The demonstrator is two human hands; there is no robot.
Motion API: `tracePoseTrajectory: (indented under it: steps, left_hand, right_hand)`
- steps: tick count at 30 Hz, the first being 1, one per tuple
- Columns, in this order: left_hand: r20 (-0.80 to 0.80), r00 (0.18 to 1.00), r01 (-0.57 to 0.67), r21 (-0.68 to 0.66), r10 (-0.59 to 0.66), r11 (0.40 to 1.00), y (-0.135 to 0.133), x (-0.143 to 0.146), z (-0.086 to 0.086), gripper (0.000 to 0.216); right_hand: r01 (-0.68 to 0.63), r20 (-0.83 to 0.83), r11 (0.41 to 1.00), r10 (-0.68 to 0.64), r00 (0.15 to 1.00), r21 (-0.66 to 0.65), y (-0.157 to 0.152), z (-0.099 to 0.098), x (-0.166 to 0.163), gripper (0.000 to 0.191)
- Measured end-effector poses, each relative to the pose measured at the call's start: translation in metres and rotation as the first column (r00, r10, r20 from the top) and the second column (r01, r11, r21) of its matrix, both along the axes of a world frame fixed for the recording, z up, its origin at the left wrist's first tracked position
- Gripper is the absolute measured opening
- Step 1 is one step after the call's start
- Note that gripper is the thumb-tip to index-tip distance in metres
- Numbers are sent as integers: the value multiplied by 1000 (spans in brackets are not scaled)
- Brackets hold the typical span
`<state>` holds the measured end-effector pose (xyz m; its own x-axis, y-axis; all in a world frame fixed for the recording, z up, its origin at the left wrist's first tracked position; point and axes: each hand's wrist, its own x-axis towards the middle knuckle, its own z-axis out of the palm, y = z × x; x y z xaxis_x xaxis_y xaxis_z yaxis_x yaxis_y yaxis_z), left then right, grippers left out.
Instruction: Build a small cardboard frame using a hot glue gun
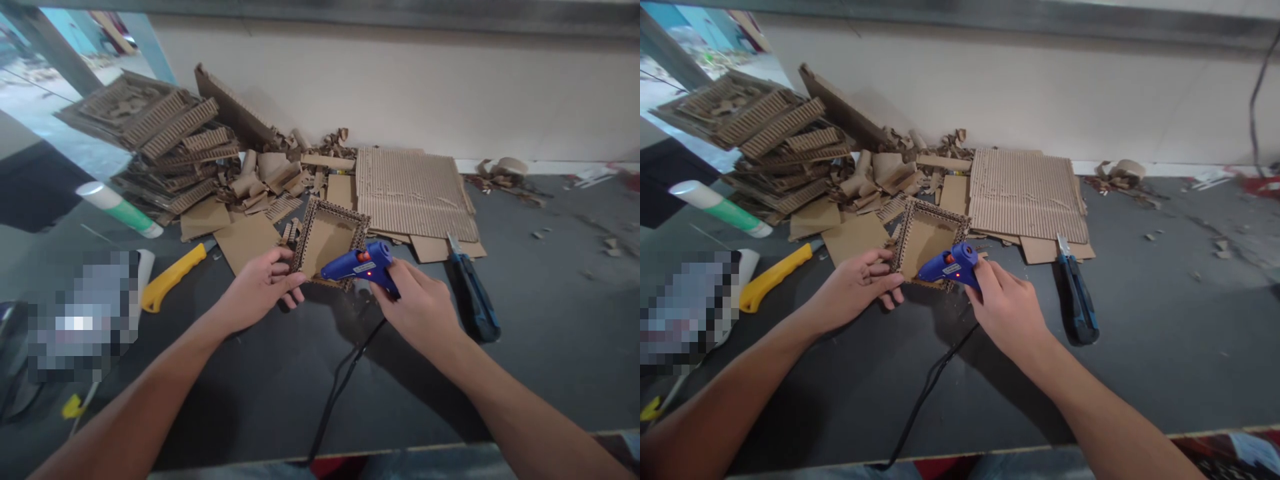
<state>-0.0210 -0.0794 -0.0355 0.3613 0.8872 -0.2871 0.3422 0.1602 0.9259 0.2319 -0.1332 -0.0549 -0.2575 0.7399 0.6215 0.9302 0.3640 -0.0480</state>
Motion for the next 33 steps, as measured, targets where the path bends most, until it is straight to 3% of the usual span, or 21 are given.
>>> tracePoseTrajectory:
  steps: [8, 33]
  left_hand:
    - [-30, 1000, -2, 16, 3, 1000, 2, -6, -3, 51]
    - [-69, 997, -14, 57, 17, 998, 6, -12, -3, 49]
  right_hand:
    - [-18, 20, 1000, 17, 1000, 21, 0, 3, 1, 19]
    - [3, 63, 1000, -1, 998, -20, 1, 6, 9, 20]
